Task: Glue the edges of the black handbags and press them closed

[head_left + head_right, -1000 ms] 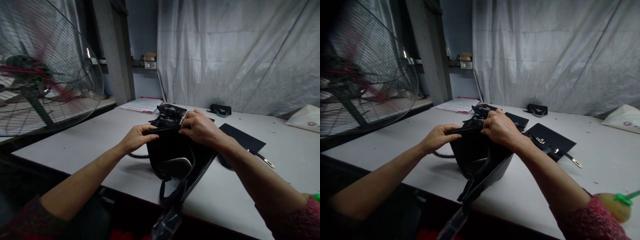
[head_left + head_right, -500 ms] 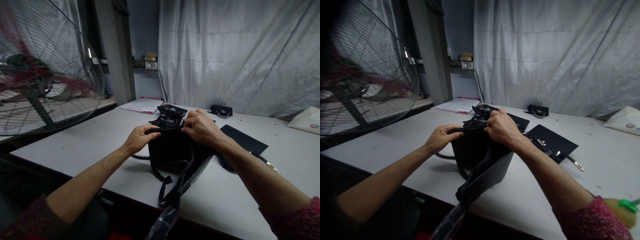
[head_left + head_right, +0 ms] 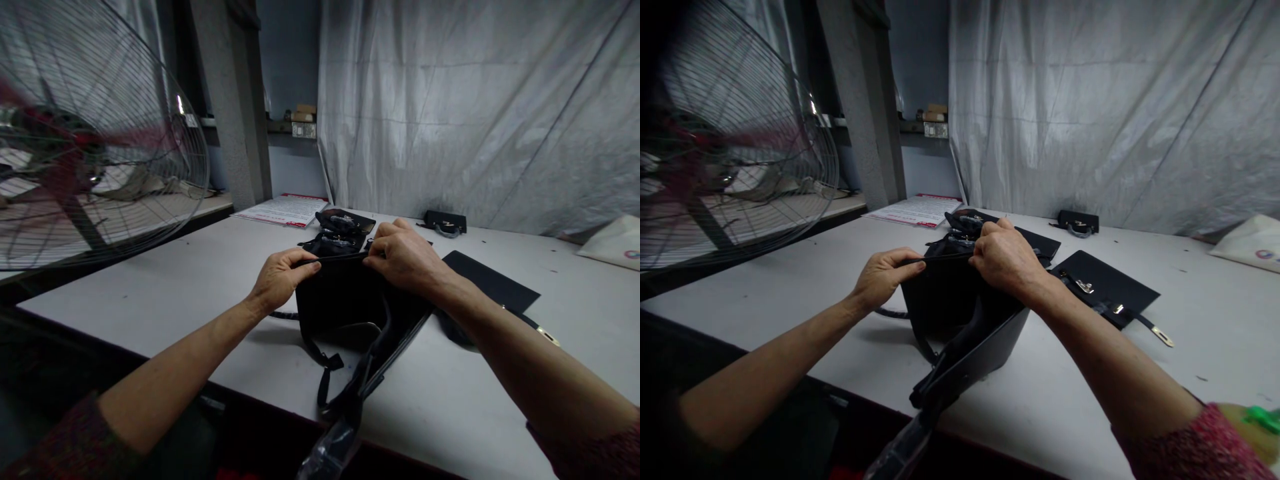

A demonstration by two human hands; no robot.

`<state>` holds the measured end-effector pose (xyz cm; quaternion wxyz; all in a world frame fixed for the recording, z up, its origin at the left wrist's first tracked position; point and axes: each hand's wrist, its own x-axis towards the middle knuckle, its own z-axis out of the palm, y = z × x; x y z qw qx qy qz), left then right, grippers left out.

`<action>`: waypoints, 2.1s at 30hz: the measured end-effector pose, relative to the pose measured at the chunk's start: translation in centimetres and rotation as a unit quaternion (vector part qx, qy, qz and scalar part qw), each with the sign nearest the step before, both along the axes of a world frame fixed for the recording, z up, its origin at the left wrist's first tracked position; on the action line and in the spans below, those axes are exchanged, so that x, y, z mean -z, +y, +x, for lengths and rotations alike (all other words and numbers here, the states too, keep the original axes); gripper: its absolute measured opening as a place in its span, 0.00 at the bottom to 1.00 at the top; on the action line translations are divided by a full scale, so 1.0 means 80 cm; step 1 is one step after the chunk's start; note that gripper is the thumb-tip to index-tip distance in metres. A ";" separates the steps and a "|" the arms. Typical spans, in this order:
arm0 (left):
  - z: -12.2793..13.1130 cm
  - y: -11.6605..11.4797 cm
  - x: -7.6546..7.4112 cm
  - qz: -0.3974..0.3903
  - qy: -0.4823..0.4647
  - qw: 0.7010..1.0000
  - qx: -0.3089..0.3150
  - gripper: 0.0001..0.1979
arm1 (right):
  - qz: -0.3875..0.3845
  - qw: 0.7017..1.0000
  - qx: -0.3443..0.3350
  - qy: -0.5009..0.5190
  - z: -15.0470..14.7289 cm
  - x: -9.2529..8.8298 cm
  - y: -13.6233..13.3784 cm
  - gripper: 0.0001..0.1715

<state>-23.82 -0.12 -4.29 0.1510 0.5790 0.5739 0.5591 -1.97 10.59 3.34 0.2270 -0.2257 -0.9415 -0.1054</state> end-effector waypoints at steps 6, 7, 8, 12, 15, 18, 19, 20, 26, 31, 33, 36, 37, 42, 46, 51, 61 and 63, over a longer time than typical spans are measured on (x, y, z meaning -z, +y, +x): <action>0.001 0.001 0.001 0.018 0.040 0.999 -0.020 0.12 | -0.007 1.000 0.012 0.008 0.015 0.000 0.004 0.08; 0.001 0.001 0.001 0.018 0.043 0.999 -0.020 0.12 | -0.007 1.000 0.016 0.010 0.016 0.000 0.005 0.08; 0.001 0.001 0.001 0.018 0.045 0.999 -0.020 0.12 | -0.005 1.000 0.018 0.014 0.017 0.000 0.005 0.08; 0.001 -0.001 0.002 0.015 0.044 0.999 -0.011 0.13 | -0.009 0.999 0.016 0.031 0.014 0.000 0.006 0.06; 0.001 -0.003 0.003 0.016 0.047 0.999 -0.003 0.13 | -0.023 0.999 0.025 0.027 0.010 0.001 0.009 0.07; 0.002 -0.005 0.004 0.017 0.046 0.999 0.001 0.12 | -0.034 0.999 0.040 0.011 0.008 0.003 0.013 0.08; 0.002 -0.005 0.004 0.017 0.046 0.999 0.001 0.11 | -0.035 0.998 0.044 0.005 0.007 0.004 0.014 0.07; 0.002 -0.005 0.004 0.016 0.045 0.999 0.001 0.11 | -0.035 0.998 0.048 0.001 0.007 0.004 0.014 0.07; 0.000 -0.005 0.006 0.025 0.061 0.998 -0.006 0.11 | -0.050 0.994 0.093 -0.002 0.002 0.000 0.012 0.05; 0.006 -0.008 -0.003 0.032 0.132 0.990 -0.044 0.13 | -0.048 0.995 0.092 0.008 -0.001 -0.002 0.010 0.06; 0.011 -0.008 -0.008 0.045 0.179 0.981 -0.053 0.14 | -0.044 0.994 0.096 0.010 -0.003 -0.002 0.010 0.06; 0.011 -0.009 -0.017 0.069 0.245 0.966 -0.045 0.14 | -0.031 0.995 0.090 0.004 -0.003 -0.002 0.011 0.06; 0.009 -0.009 -0.021 0.076 0.271 0.959 -0.038 0.14 | -0.028 0.996 0.087 0.002 -0.002 -0.003 0.010 0.06; 0.002 -0.001 -0.058 -0.016 0.375 0.926 0.034 0.18 | -0.044 0.995 0.085 0.008 0.004 -0.007 0.003 0.06; 0.026 0.023 -0.091 -0.095 0.359 0.923 0.100 0.15 | -0.047 0.996 0.081 -0.004 0.001 -0.009 -0.006 0.06; 0.058 0.051 -0.097 -0.093 0.373 0.917 0.108 0.08 | -0.079 0.995 0.060 0.028 0.016 -0.016 -0.004 0.03; 0.053 0.057 -0.088 -0.110 0.321 0.934 0.110 0.08 | -0.112 0.984 0.064 0.126 0.066 -0.023 -0.004 0.06; 0.054 0.058 -0.088 -0.108 0.325 0.933 0.109 0.08 | -0.092 0.989 0.068 0.093 0.058 -0.012 -0.005 0.06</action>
